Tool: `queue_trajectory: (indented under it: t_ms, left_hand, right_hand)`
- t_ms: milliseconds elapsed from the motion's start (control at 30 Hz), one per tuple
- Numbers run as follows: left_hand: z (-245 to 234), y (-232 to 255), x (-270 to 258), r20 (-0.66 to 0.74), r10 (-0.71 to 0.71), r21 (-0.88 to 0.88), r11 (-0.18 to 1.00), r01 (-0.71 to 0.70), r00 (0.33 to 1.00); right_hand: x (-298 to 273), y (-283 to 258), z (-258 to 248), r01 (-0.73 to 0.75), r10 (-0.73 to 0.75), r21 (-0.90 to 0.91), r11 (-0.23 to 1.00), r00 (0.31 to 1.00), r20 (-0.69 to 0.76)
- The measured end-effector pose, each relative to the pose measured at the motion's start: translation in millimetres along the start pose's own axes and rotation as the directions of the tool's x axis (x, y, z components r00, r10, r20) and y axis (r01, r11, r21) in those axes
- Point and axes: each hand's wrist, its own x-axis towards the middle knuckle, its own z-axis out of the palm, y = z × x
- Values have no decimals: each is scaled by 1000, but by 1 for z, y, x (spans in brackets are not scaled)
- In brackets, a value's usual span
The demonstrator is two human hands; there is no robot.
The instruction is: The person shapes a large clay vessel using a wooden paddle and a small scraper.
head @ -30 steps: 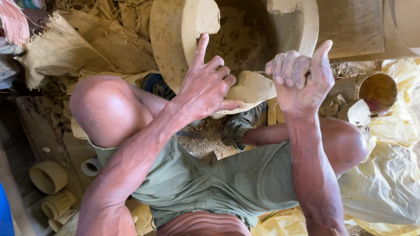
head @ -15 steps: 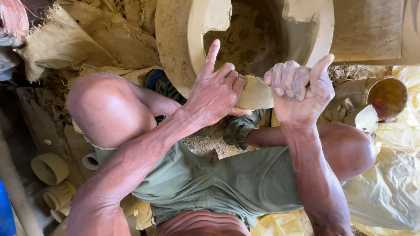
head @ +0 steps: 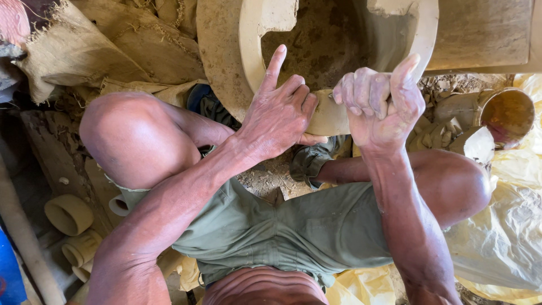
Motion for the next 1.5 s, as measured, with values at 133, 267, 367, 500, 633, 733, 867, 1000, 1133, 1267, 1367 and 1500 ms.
queue_trajectory:
  t_ms: [133,267,367,500,633,733,867,1000,1133,1267,1367,1500]
  left_hand:
    - [3,1,-1,-12,-5,-8,1000,5,1000]
    - [7,3,-2,-50,-9,-54,999,6,999]
    - [8,2,-2,-61,-9,-63,998,5,998]
    - [7,1,-4,-121,-2,-96,995,-9,993]
    - [6,0,-6,-146,2,-82,997,-14,989]
    - [5,-2,-6,-176,2,-89,996,-18,984]
    - [1,-3,-8,-74,-20,-137,991,9,997]
    - [-7,-10,-17,-129,-138,-158,980,117,982]
    - [-18,-23,-39,171,-389,-270,865,422,905]
    - [-8,-23,-41,-96,-320,-384,885,262,942]
    - [-2,-21,-45,-154,-325,-478,851,217,933]
    - [1,-21,-43,-200,-322,-540,824,170,925]
  right_hand:
    - [5,2,-4,-18,17,21,1000,999,28]
    - [14,1,-6,-14,20,-72,997,996,86]
    - [19,-3,-3,-89,99,-92,992,989,112]
    - [28,-4,1,-114,129,-116,987,984,124]
    - [29,1,7,-140,155,-121,983,981,117]
    - [27,4,9,-163,174,-122,979,980,92]
    - [26,6,7,-187,201,-132,974,974,103]
    - [24,12,4,-250,254,-63,966,965,67]
    - [22,14,8,-280,282,-38,959,957,65]
    - [20,15,13,-267,270,-73,961,962,43]
    - [15,16,15,-306,306,-21,952,952,11]
    - [12,16,20,-259,259,-23,965,966,-10]
